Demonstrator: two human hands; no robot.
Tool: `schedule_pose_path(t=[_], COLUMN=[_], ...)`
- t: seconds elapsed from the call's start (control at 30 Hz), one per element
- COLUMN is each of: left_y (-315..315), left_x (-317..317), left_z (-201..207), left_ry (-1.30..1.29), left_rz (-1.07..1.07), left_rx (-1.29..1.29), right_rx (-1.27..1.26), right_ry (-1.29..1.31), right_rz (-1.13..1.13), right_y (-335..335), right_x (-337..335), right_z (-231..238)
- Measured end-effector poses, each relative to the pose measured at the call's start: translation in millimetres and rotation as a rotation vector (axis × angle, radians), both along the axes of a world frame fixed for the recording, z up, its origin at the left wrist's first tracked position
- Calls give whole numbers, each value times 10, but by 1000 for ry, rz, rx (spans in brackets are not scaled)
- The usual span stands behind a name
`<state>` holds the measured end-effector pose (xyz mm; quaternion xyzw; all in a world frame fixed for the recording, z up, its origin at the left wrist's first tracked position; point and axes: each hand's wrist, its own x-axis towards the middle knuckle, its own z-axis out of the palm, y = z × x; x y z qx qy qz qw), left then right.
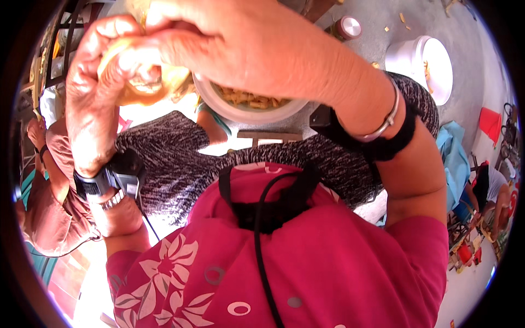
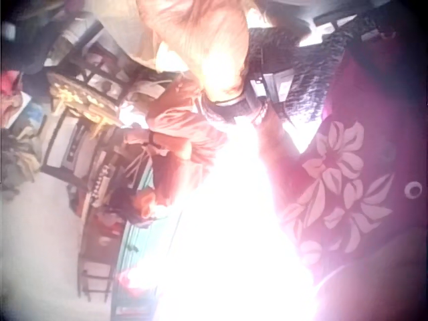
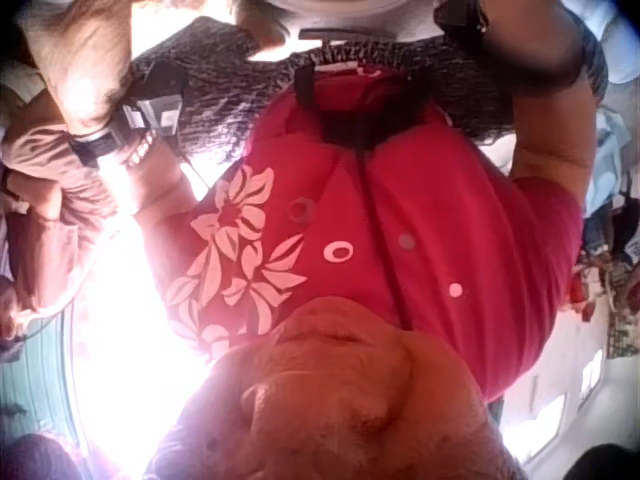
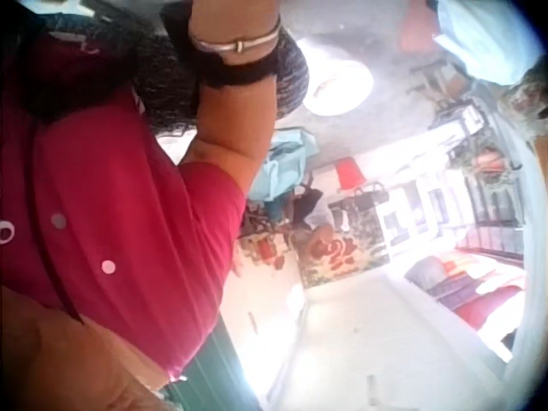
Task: The person is weaving strips of light brown leaf material by hand, looping and knotting them into small bundles and placing them into a white bowl.
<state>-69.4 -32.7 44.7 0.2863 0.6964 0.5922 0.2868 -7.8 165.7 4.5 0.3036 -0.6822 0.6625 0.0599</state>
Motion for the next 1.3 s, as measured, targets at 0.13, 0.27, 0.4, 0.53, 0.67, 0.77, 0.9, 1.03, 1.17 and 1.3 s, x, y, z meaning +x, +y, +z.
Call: schedule_pose_path(t=[0.13,0.27,0.4,0.53,0.67,0.77,0.9,1.03,1.17,1.3], left_y=[45,98,170,210,256,312,364,371,343,317], left_x=[109,79,147,71,-11,72,114,114,126,137], left_z=[-33,8,56,-61,-101,-53,5,-29,-35,-81], left_ry=[-284,-505,-350,211,510,264,52,-142,-543,-853], left_rz=[15,-81,-47,-116,-200,-154,-64,-13,-51,-283], left_rx=[92,269,248,66,78,76,33,71,214,287], right_rx=[291,109,90,34,-24,-33,-70,-140,-139,-202], right_ry=[-206,-264,-300,-459,-458,-438,-513,-516,-380,-421], right_rz=[-212,-221,-241,-274,-345,-354,-375,-443,-418,-271], right_y=[7,36,93,127,110,114,81,56,78,79], right_x=[176,167,172,224,233,211,228,244,262,323], right_z=[75,131,182,211,138,122,94,104,39,85])
